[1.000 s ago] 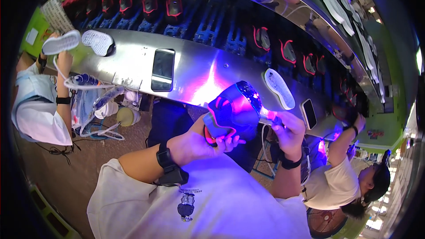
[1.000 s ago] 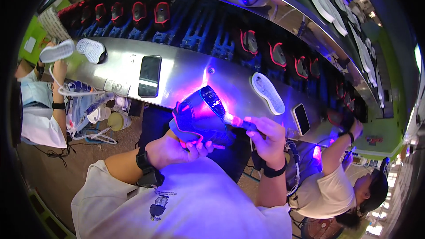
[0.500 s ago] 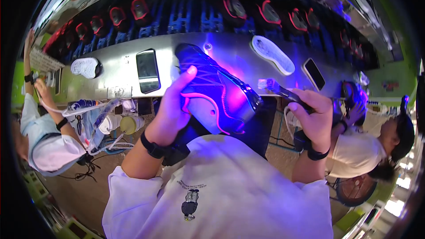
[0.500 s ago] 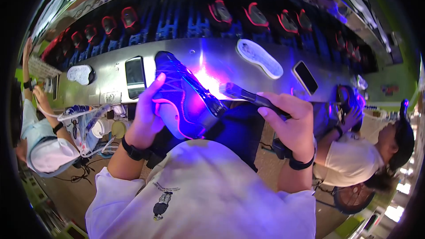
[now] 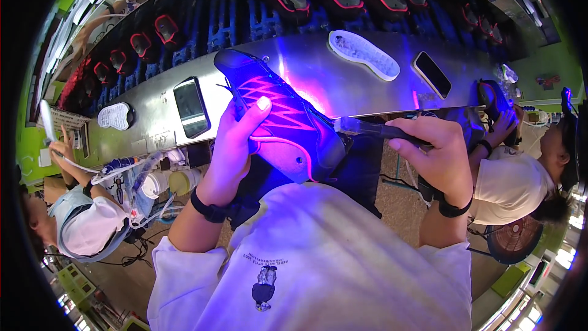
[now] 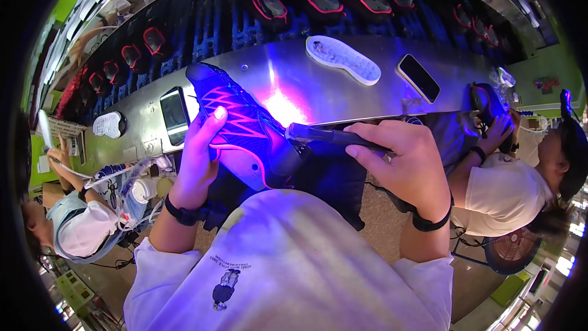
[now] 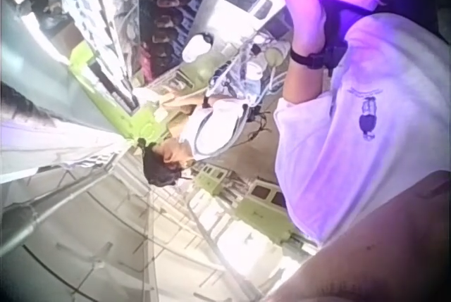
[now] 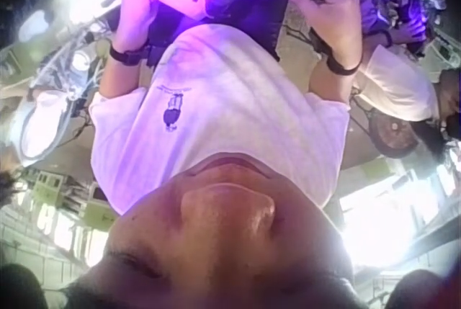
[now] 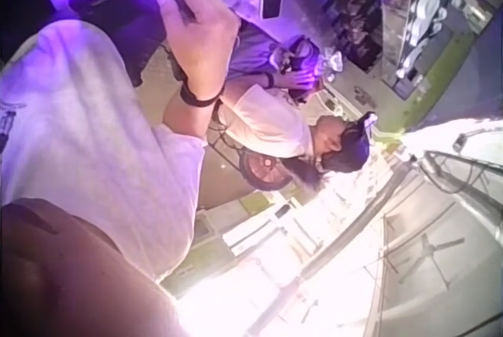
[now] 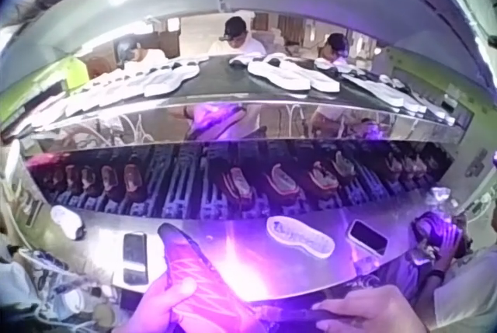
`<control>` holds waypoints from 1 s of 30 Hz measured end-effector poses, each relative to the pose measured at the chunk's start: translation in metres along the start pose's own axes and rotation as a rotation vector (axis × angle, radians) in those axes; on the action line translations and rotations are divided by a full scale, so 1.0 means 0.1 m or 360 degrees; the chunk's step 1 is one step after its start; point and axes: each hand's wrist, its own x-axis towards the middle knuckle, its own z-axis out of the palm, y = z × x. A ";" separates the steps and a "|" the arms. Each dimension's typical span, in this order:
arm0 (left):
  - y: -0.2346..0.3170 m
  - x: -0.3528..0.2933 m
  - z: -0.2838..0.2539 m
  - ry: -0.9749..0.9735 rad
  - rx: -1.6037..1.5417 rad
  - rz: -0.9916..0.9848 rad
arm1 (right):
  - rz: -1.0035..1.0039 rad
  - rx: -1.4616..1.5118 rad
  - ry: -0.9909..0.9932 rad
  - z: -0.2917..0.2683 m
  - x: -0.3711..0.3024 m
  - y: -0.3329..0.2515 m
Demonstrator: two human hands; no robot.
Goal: Apply cleaning solution to a shoe upper and scrub it with a brush.
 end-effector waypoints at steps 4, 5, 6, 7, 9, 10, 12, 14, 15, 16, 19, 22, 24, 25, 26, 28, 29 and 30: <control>0.00 -0.02 0.01 0.0007 0.0076 0.0059 | 0.0004 0.0076 0.0061 0.06 0.09 -0.03; 0.00 -0.02 0.02 0.0003 0.0071 0.0055 | 0.0008 0.0071 0.0060 0.06 0.10 -0.03; 0.01 -0.01 0.03 -0.0012 0.0050 0.0041 | 0.0029 0.0083 0.0012 0.07 0.11 -0.02; 0.01 -0.01 0.03 -0.0018 0.0029 0.0032 | 0.0042 0.0099 -0.0041 0.08 0.13 -0.01; 0.03 0.03 0.03 -0.0023 0.0015 0.0026 | 0.0021 0.0121 -0.0045 0.10 0.15 0.03; 0.03 0.02 0.00 -0.0021 0.0004 0.0023 | -0.0005 0.0150 -0.0053 0.11 0.15 0.04; 0.03 0.01 -0.05 0.0020 -0.0026 0.0047 | -0.0048 0.0138 -0.0096 0.09 0.16 0.08; 0.04 0.03 -0.07 0.0021 -0.0042 0.0036 | -0.0063 0.0116 -0.0126 0.07 0.16 0.06; 0.06 0.03 -0.07 0.0016 -0.0082 -0.0002 | -0.0046 0.0130 -0.0107 0.07 0.16 0.03; 0.06 0.03 -0.11 0.0035 -0.0095 0.0008 | -0.0038 0.0148 -0.0088 0.09 0.17 0.01; 0.04 0.02 -0.21 -0.0002 -0.0317 -0.0164 | -0.0077 0.0035 -0.0086 0.13 0.22 -0.04; -0.01 0.03 -0.32 0.0003 -0.0497 -0.0230 | -0.0223 -0.0092 -0.0048 0.15 0.27 -0.09; 0.01 0.01 -0.33 0.0015 -0.0568 -0.0229 | -0.0277 -0.0128 -0.0033 0.17 0.32 -0.13; 0.03 0.00 -0.34 -0.0003 -0.0629 -0.0252 | -0.0317 -0.0155 -0.0004 0.17 0.34 -0.16; 0.04 -0.01 -0.36 -0.0023 -0.0690 -0.0275 | -0.0335 -0.0163 -0.0016 0.17 0.36 -0.19; 0.07 -0.04 -0.39 -0.0054 -0.0737 -0.0313 | -0.0318 -0.0213 0.0019 0.17 0.39 -0.26; 0.09 -0.05 -0.41 -0.0091 -0.0768 -0.0369 | -0.0267 -0.0165 0.0016 0.17 0.40 -0.30; 0.09 -0.06 -0.42 -0.0095 -0.0777 -0.0360 | -0.0276 -0.0175 0.0013 0.18 0.42 -0.32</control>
